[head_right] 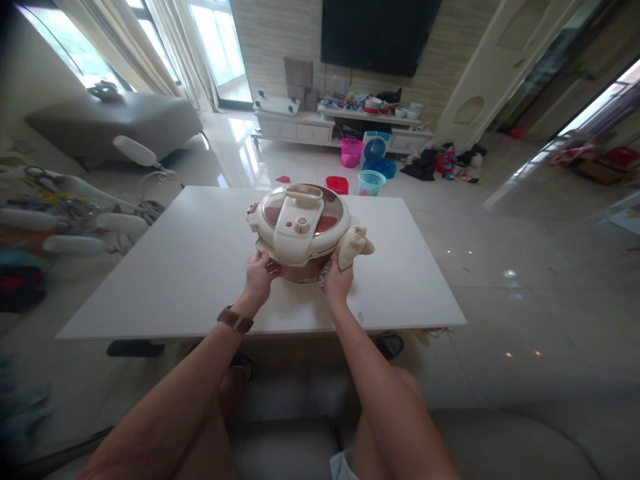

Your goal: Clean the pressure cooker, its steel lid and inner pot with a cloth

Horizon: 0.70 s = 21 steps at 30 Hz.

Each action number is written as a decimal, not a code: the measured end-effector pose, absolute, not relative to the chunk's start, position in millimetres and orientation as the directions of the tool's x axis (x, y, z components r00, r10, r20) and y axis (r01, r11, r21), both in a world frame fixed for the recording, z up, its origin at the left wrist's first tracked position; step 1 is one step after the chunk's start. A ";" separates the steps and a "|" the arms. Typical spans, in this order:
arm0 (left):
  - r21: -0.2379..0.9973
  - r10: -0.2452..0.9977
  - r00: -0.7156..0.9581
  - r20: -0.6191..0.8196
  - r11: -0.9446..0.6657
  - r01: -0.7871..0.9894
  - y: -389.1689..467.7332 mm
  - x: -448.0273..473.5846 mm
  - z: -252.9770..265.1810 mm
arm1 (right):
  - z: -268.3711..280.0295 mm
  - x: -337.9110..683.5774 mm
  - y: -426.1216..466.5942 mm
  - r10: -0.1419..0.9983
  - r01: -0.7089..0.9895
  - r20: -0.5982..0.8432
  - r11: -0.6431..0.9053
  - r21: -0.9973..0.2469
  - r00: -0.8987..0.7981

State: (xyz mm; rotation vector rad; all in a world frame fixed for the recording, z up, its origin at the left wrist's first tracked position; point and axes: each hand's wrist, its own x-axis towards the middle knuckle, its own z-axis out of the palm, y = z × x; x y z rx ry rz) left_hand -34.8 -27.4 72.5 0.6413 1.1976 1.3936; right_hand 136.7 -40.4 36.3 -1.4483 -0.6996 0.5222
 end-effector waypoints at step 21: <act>0.909 0.947 -0.210 -0.242 0.145 -0.392 -26.0 -35.0 69.8 | 36.4 134.9 -39.7 0.703 0.085 0.104 0.062 -0.994 0.703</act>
